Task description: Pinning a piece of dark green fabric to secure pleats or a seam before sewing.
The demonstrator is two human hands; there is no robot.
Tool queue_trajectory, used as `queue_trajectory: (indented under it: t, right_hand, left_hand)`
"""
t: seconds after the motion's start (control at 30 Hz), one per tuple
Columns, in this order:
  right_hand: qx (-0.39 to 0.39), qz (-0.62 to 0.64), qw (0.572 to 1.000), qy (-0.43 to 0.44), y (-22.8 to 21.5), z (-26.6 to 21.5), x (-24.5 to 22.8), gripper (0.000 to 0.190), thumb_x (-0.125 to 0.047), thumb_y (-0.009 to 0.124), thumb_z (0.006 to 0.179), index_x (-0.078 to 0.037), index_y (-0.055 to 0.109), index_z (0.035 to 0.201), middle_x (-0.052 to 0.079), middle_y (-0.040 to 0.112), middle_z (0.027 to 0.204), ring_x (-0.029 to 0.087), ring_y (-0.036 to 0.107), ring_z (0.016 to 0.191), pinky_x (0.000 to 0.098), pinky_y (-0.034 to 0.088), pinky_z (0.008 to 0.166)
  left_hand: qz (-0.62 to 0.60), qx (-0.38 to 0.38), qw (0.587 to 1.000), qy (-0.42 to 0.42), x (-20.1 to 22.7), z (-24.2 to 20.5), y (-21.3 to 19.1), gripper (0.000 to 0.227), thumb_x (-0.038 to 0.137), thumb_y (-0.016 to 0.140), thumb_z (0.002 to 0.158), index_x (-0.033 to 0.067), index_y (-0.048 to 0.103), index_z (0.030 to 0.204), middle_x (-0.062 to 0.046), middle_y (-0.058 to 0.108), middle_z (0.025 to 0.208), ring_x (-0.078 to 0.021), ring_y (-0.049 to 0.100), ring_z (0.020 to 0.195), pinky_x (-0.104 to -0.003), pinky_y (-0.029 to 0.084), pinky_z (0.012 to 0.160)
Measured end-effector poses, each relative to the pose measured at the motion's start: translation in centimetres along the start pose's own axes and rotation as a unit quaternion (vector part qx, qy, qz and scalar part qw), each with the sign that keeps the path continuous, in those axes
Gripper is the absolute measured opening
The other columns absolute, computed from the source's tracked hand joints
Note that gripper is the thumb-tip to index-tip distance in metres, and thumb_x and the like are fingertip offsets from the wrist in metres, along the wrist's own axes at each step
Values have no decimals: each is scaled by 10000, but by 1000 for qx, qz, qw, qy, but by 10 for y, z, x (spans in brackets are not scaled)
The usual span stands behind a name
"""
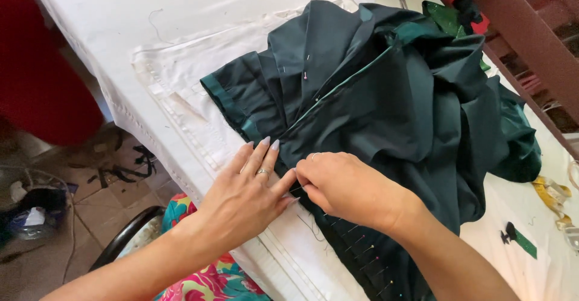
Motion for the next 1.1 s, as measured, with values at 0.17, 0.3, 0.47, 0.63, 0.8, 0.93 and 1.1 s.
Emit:
queue_trajectory:
  t: [0.17,0.3,0.47,0.63,0.8,0.93,1.1]
  right_hand:
    - [8,24,1000,-8,-2,1,-1,127,-163,538,950,-113,564,836,63,640,834,290,619,742,426,487,689]
    - [55,43,997,-14,-5,2,2,133,-183,609,945,-120,550,843,40,653,835,290,619,721,423,474,655]
    - [70,45,996,-26,-10,2,-8,40,-123,600,926,-125,578,960,66,684,879,309,648,785,429,500,656]
    - [111,-44,992,-50,-4,-3,-10,59,-115,604,957,-125,580,904,58,660,806,285,635,720,417,505,586]
    - [142,-35,988,-47,-19,-16,-2,146,-69,624,812,-195,557,844,-4,613,734,281,591,646,422,434,563]
    - [228,26,971,-64,-21,-14,3,304,34,638,828,-146,705,1062,29,701,986,228,677,858,363,538,631]
    - [307,79,947,-53,-8,3,4,241,23,569,931,-8,667,1150,112,646,1006,260,631,901,368,544,762]
  left_hand:
    - [-6,15,1000,-3,-1,1,-4,337,455,496,991,211,644,1171,-262,650,1285,-388,592,1230,-464,391,1059]
    - [-6,17,1000,-4,-2,1,-5,373,460,483,999,214,623,1242,-249,650,1284,-380,585,1239,-458,389,1068]
    - [-28,24,999,-1,-2,0,-2,360,413,472,1014,167,668,1190,-276,646,1280,-412,587,1234,-485,387,1071]
    - [-28,20,999,-2,-5,1,-3,338,408,477,1016,159,668,1144,-277,651,1270,-406,600,1209,-471,400,1052]
    - [-146,-19,989,-13,-25,6,-6,582,583,523,957,75,567,1238,-114,666,1193,-303,579,1241,-415,405,1046]
    - [-256,-61,964,-32,-53,0,0,578,406,669,902,35,492,1308,-142,662,1243,-296,552,1280,-423,440,1005]
    - [-123,8,991,-42,-98,8,-17,149,198,672,918,125,663,1047,-52,666,1036,-289,582,903,-422,490,747]
Point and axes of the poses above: each hand's wrist, its own z-axis towards the middle knuckle, its own y-axis out of the palm, x = y × z, the point moved 8 cm from there along z, towards the middle knuckle
